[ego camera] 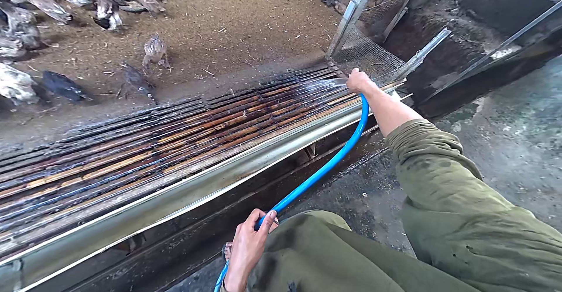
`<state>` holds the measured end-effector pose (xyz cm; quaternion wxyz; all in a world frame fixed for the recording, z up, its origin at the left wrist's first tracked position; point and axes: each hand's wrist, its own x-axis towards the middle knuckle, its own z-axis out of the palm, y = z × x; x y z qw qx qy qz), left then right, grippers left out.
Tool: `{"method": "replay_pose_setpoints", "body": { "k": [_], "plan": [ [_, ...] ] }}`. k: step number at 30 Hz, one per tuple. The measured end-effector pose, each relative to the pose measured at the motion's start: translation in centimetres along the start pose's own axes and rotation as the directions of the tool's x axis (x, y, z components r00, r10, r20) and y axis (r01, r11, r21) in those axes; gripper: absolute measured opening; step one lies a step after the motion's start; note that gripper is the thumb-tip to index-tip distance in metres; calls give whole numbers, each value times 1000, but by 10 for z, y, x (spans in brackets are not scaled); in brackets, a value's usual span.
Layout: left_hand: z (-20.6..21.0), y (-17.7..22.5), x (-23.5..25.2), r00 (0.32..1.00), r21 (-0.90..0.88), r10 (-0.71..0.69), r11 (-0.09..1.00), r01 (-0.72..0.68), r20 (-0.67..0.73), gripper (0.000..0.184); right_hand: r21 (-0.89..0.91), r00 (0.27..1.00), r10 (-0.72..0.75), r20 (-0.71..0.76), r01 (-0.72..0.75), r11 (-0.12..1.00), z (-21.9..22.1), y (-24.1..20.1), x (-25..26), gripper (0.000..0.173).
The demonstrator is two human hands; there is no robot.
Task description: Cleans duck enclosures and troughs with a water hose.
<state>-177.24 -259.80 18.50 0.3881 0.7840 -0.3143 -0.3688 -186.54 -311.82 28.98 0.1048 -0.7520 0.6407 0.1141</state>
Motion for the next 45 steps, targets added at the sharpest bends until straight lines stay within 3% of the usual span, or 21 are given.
{"method": "replay_pose_setpoints", "body": {
  "k": [14,24,34,45],
  "plan": [
    [1,-4,1,1000,4,-2,1000,2,29,47,8,1000,-14,16,14,1000,3,10,3,57],
    [4,-1,-2,1000,-10,-3,1000,3,23,46,-148,996,-13,87,26,989,-6,1,-6,58],
    [6,-1,-1,1000,-4,10,1000,-9,27,46,88,998,-62,-13,63,994,-5,12,8,54],
    [10,3,0,999,-8,12,1000,-11,38,44,43,1000,-27,5,27,999,-5,26,7,52]
  ]
}}
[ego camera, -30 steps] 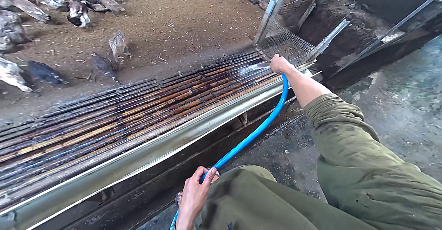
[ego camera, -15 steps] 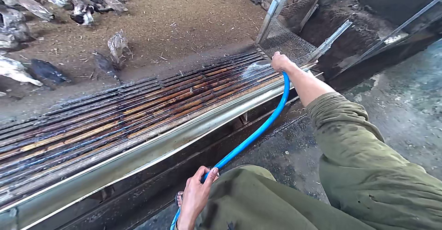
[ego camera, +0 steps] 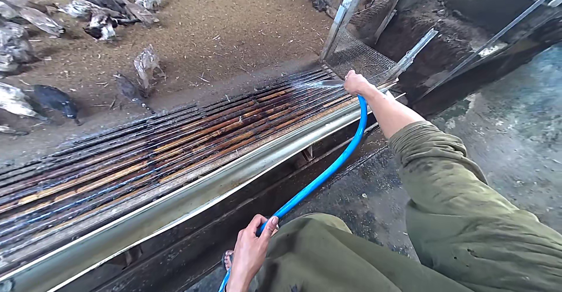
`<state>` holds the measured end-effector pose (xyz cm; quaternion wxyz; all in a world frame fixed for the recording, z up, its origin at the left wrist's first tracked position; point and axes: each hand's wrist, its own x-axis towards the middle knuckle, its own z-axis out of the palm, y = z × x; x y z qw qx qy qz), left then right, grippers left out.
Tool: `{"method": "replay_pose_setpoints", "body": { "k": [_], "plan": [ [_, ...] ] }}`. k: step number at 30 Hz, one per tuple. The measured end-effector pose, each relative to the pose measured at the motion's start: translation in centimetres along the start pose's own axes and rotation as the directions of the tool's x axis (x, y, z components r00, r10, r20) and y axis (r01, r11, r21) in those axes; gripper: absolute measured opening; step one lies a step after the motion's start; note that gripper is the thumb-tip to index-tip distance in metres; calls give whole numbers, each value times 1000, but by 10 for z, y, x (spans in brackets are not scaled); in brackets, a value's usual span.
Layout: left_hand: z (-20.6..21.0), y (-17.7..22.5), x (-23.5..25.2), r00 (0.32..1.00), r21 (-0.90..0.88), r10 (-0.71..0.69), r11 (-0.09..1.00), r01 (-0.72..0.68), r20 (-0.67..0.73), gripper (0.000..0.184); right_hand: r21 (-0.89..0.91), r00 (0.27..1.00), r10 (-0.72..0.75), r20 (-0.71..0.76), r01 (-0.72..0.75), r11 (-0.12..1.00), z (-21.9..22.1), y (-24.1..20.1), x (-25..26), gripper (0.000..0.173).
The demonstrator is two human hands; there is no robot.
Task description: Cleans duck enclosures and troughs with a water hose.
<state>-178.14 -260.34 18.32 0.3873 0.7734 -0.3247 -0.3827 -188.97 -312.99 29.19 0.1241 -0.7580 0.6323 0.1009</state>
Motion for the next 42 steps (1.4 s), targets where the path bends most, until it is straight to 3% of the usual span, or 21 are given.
{"method": "replay_pose_setpoints", "body": {
  "k": [23,28,34,42],
  "plan": [
    [5,3,9,998,51,5,999,-8,64,46,194,995,58,-86,-41,980,0,31,1,50],
    [6,6,11,996,51,6,999,-11,93,46,143,996,68,-64,-59,988,-4,36,-2,51],
    [10,13,17,995,66,20,997,-27,99,48,87,985,142,-97,-134,987,-12,49,1,68],
    [18,13,20,994,47,39,998,-43,99,50,51,977,164,-139,-158,986,-20,61,-1,69]
  ]
}}
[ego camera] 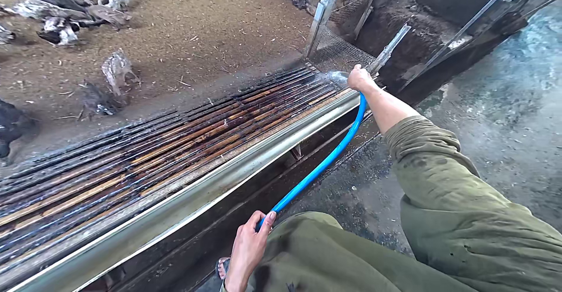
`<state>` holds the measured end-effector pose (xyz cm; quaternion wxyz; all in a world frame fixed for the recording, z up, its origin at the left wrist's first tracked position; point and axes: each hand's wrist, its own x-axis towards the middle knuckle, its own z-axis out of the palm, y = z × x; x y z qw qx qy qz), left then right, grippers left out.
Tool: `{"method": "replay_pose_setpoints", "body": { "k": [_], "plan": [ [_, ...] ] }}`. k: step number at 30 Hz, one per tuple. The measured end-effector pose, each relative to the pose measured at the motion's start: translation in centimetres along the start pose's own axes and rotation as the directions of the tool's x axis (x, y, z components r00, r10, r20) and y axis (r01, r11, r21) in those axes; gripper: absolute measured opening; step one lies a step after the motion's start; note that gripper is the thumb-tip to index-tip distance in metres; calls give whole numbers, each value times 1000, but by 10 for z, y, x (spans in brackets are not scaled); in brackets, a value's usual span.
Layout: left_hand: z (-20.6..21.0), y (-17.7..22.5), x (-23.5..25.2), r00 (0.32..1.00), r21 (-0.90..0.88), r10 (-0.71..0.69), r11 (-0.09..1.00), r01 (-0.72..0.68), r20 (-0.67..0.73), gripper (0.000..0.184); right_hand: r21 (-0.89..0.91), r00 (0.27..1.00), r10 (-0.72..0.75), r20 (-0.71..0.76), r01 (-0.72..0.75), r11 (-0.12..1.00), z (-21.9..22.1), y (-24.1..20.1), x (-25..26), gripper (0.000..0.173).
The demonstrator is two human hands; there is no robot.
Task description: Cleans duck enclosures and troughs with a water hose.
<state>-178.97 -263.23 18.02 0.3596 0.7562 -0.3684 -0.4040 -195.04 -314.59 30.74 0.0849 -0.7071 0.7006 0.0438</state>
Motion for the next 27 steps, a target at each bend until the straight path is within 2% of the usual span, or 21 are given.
{"method": "replay_pose_setpoints", "body": {
  "k": [16,27],
  "plan": [
    [35,23,-7,999,4,-17,1000,18,-46,50,-72,1000,4,14,-3,997,0,16,21,71],
    [82,52,-34,992,42,-56,997,61,-111,54,-52,994,-84,76,88,995,2,34,38,69]
  ]
}}
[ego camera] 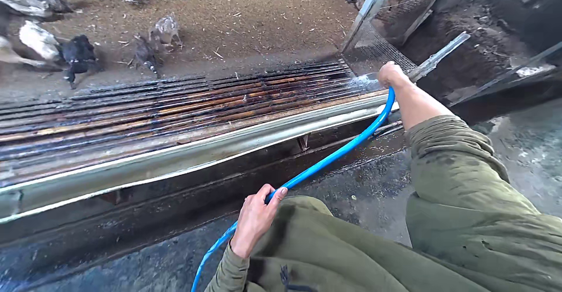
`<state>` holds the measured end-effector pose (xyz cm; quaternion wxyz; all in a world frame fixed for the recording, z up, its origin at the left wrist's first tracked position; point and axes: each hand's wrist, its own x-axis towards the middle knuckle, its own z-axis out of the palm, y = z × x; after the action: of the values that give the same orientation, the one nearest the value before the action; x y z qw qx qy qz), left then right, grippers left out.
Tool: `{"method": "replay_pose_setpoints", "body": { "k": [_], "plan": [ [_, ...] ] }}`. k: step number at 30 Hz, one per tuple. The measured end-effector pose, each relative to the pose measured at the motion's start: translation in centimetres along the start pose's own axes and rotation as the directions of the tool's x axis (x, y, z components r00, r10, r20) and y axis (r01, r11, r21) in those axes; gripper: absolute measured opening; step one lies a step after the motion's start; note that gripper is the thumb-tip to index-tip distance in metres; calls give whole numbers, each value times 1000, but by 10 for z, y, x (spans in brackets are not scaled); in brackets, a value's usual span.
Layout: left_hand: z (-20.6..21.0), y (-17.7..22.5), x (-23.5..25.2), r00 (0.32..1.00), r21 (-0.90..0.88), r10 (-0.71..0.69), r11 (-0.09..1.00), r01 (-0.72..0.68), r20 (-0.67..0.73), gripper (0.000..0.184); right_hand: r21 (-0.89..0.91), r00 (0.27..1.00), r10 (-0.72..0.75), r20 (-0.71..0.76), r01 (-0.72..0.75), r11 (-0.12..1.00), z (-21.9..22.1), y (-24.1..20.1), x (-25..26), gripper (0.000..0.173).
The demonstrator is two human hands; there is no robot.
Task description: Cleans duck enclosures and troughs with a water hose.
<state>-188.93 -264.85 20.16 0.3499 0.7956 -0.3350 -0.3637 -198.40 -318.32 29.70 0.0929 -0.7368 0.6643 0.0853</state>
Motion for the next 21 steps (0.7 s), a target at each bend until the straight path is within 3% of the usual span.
{"method": "replay_pose_setpoints", "body": {
  "k": [8,11,13,15,17,21],
  "plan": [
    [97,28,-78,975,3,-83,996,85,-205,61,10,977,-208,50,208,978,8,31,1,46],
    [148,37,-111,949,-20,-130,991,129,-286,62,82,964,-264,33,261,962,19,59,-2,43],
    [181,42,-137,938,-22,-202,979,204,-281,61,265,966,-260,-5,251,931,43,93,-2,38],
    [208,46,-157,923,-9,-290,955,297,-254,60,499,975,-220,-25,203,843,71,135,-2,44],
    [231,48,-172,901,2,-370,925,380,-228,60,664,981,-180,68,90,742,100,187,-2,45],
    [266,50,-186,851,26,-489,864,503,-189,59,901,950,-66,307,-267,342,175,308,-12,25]
  ]
}}
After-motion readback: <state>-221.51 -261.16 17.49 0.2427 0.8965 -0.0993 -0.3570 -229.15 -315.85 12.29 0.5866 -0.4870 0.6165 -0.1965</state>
